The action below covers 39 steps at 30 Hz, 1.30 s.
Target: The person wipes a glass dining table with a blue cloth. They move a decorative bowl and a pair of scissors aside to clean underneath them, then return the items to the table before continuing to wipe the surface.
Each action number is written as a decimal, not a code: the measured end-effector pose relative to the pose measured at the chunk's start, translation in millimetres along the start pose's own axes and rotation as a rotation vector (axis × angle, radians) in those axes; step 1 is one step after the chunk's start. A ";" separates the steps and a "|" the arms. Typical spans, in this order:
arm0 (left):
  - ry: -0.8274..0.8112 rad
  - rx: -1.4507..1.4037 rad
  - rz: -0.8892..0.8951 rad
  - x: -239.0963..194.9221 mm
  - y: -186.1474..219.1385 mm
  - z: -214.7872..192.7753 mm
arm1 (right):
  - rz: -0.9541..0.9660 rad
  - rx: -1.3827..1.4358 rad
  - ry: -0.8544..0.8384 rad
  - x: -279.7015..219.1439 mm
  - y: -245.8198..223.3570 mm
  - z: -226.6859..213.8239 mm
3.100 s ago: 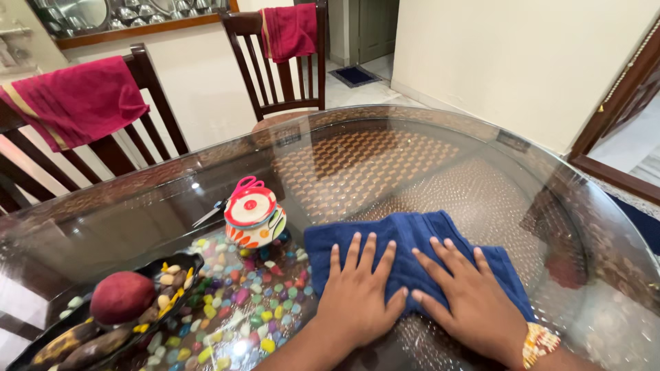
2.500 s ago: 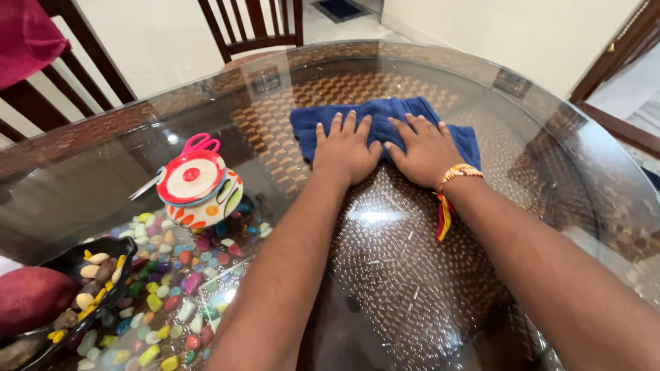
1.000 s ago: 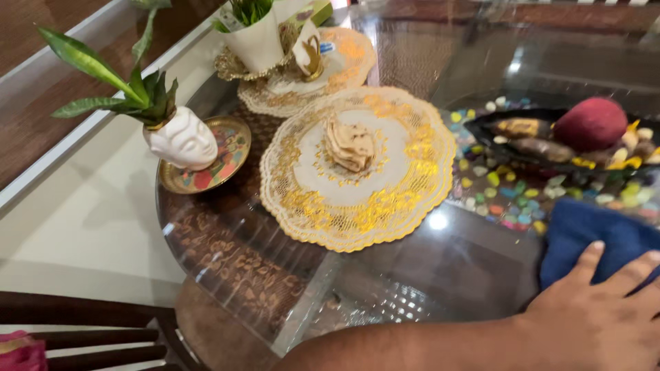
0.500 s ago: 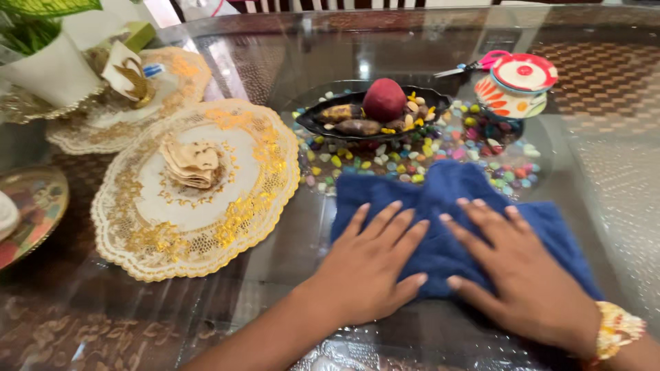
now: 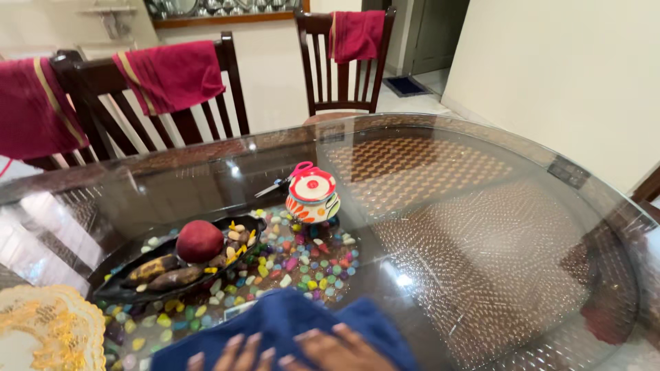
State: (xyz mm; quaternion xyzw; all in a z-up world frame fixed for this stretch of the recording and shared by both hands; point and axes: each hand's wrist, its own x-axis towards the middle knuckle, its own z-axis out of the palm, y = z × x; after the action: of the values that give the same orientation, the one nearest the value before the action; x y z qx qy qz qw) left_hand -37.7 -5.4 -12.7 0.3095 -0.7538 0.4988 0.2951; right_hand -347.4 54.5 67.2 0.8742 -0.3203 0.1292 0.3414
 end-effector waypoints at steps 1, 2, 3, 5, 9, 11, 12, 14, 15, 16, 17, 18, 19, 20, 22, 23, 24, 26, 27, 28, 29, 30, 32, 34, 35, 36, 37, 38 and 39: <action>-0.025 0.012 0.073 23.7 12.2 -0.1 | 0.038 0.253 -0.077 -22.1 19.0 -8.1; 0.093 -0.062 -0.134 71.1 46.8 10.2 | 0.063 0.263 -0.133 -41.1 47.4 -19.0; 0.107 -0.190 -0.190 108.4 62.9 9.5 | 0.088 0.274 -0.188 -56.5 74.5 -33.2; -0.074 -0.289 -0.136 176.8 82.6 1.7 | 0.203 0.427 -0.325 -72.0 120.2 -58.8; -0.637 -1.085 -0.124 288.5 96.3 -7.1 | 0.561 0.440 -0.414 -95.9 186.1 -96.0; -0.608 -1.098 -0.182 329.4 106.0 0.5 | 0.686 0.407 -0.429 -99.7 209.0 -93.3; -0.633 -1.091 -0.190 342.0 109.8 5.1 | 0.727 0.378 -0.445 -99.7 217.7 -88.1; -0.685 -1.076 -0.199 358.7 111.7 17.1 | 0.762 0.355 -0.448 -100.2 228.4 -79.7; -0.669 -1.076 -0.192 359.4 109.8 20.3 | 0.758 0.360 -0.435 -100.1 230.4 -77.4; -0.661 -1.080 -0.185 355.8 109.1 18.4 | 0.757 0.373 -0.426 -100.3 226.6 -77.0; -0.653 -1.083 -0.177 352.3 107.7 15.6 | 0.743 0.369 -0.407 -98.7 225.1 -77.9; -0.646 -1.076 -0.157 346.1 104.7 12.0 | 0.731 0.372 -0.395 -97.6 221.2 -80.8; -0.639 -1.069 -0.136 338.5 98.1 8.2 | 0.720 0.375 -0.383 -95.7 213.8 -85.3; -0.623 -1.064 -0.117 330.4 91.8 -0.3 | 0.701 0.392 -0.395 -92.1 206.1 -92.0; -0.594 -1.099 -0.097 308.8 71.0 -23.3 | 0.663 0.407 -0.401 -76.0 193.3 -105.5; -0.567 -1.112 -0.084 300.6 57.2 -33.1 | 0.613 0.431 -0.379 -66.8 185.5 -113.6; -0.559 -1.117 -0.079 290.5 44.7 -45.4 | 0.566 0.456 -0.356 -58.2 172.0 -121.5; -0.543 -1.113 -0.057 263.9 19.2 -71.0 | 0.478 0.501 -0.330 -40.1 145.9 -135.4; -0.536 -1.104 -0.040 248.6 6.6 -82.0 | 0.438 0.523 -0.326 -31.3 133.0 -140.6; -0.541 -1.092 -0.022 231.9 -4.1 -91.5 | 0.395 0.546 -0.322 -23.2 120.4 -144.4; -0.546 -1.081 -0.003 214.5 -13.3 -97.8 | 0.335 0.570 -0.275 -17.2 108.9 -147.8; -0.546 -1.020 0.034 195.9 -21.7 -101.0 | 0.275 0.596 -0.227 -12.9 97.0 -150.2; -0.539 -0.806 0.074 154.0 -30.9 -106.5 | 0.172 0.553 -0.188 -3.1 72.5 -145.3; -0.511 -0.622 0.004 113.6 -26.9 -112.1 | 0.084 0.415 -0.208 5.7 49.3 -133.0; -0.492 -0.588 -0.070 96.3 -22.9 -116.4 | 0.086 0.383 -0.164 6.9 39.0 -128.2; -0.471 -0.552 -0.143 83.4 -19.6 -116.5 | 0.087 0.349 -0.118 7.4 30.1 -123.1; -0.421 -0.512 -0.124 75.0 -16.5 -114.4 | 0.088 0.314 -0.073 6.1 23.9 -119.2; -0.367 -0.467 -0.102 70.5 -13.9 -111.6 | 0.079 0.301 -0.072 4.2 22.2 -115.1; -0.313 -0.423 -0.081 69.0 -11.3 -110.0 | 0.070 0.289 -0.070 1.8 22.7 -111.9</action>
State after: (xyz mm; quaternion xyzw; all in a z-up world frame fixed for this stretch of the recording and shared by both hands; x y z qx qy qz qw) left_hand -57.9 82.0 81.9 0.3444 -0.8648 0.2639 0.2527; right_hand -361.5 116.9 161.7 0.9064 -0.3405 0.1550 0.1960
